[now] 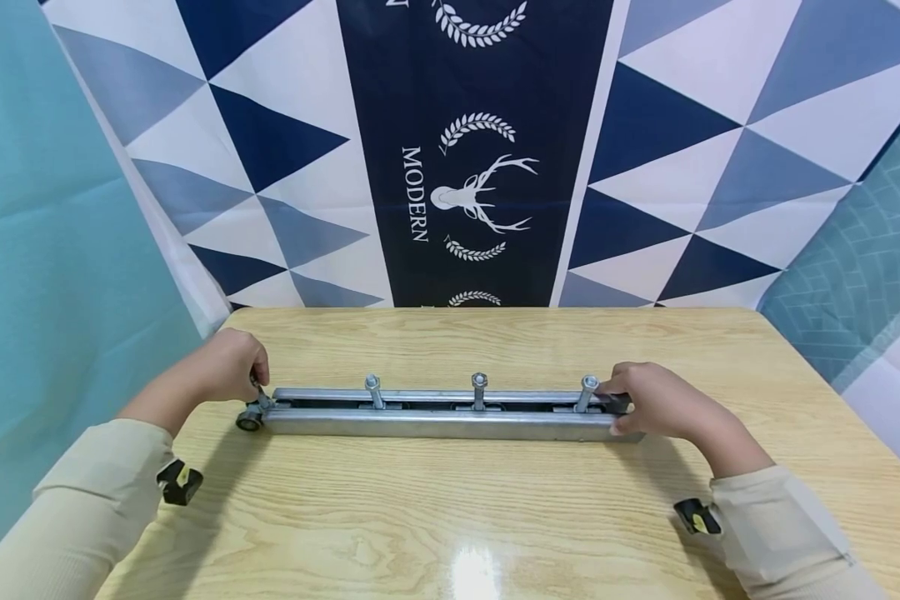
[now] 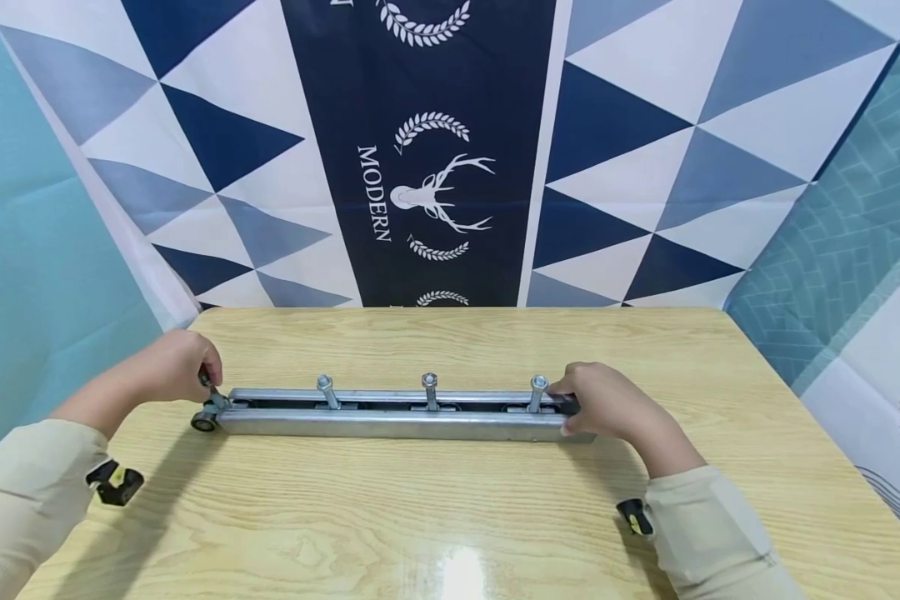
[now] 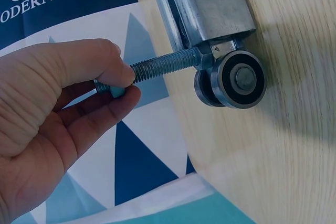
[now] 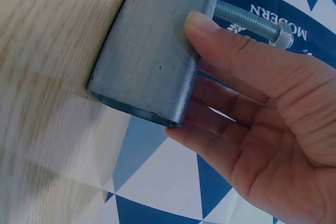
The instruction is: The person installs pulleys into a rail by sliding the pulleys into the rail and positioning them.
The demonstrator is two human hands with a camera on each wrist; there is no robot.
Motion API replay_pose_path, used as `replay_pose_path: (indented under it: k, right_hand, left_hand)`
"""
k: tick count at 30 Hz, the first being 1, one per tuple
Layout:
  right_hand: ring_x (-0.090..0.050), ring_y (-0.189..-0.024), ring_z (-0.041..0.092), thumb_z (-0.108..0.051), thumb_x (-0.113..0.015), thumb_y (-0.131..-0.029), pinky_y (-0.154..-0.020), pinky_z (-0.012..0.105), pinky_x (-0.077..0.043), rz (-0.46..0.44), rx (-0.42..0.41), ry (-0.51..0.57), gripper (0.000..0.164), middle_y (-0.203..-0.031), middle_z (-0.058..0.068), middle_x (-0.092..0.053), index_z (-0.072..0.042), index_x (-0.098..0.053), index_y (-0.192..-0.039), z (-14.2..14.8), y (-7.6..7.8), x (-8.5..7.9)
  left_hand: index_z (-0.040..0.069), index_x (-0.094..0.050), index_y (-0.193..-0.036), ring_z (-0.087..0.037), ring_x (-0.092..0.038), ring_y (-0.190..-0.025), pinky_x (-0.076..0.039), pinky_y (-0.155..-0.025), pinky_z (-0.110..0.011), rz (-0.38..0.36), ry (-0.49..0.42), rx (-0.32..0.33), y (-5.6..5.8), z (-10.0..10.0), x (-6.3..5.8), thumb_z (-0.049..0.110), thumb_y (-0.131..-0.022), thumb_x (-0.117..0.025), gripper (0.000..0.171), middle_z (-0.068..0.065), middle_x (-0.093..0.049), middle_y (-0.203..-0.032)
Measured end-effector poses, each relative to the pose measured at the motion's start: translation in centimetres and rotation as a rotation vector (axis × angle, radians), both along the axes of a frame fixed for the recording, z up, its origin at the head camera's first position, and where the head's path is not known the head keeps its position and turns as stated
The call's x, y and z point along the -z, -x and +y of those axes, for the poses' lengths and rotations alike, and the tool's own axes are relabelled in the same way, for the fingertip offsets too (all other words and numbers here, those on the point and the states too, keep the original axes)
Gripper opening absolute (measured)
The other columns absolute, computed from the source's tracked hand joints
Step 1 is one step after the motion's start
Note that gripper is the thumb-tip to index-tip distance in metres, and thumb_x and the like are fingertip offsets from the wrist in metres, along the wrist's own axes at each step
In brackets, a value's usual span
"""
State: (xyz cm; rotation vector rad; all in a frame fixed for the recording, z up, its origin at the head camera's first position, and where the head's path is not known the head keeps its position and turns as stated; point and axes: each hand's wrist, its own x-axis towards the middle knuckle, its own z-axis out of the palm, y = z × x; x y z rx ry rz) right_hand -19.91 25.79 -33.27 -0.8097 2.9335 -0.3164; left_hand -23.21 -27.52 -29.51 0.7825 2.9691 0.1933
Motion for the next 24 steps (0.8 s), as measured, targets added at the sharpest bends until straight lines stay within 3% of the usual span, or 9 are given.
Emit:
replay_pose_path:
  k: [8,24]
  right_hand:
    - [-0.041,-0.061,0.01,-0.016,-0.079,-0.06,-0.054,0.028,-0.036,0.001,0.004,0.004,0.049,-0.076,-0.001,-0.049,-0.003,-0.065,-0.105,0.0,0.0,0.0]
    - [-0.042,-0.061,0.01,-0.017,-0.079,-0.06,-0.055,0.028,-0.038,0.002,0.004,0.011,0.049,-0.077,-0.001,-0.05,-0.003,-0.065,-0.105,-0.1,-0.1,0.0]
  left_hand:
    - [0.016,-0.066,-0.064,-0.004,-0.051,-0.054,-0.045,-0.051,-0.025,0.023,0.007,0.025,0.0,0.8,0.0,0.001,-0.058,-0.071,0.016,0.009,-0.058,-0.059]
    - [0.014,-0.066,-0.064,-0.005,-0.051,-0.054,-0.045,-0.05,-0.024,0.0,-0.029,0.042,0.0,2.3,0.1,-0.004,-0.058,-0.068,0.019,0.007,-0.059,-0.061]
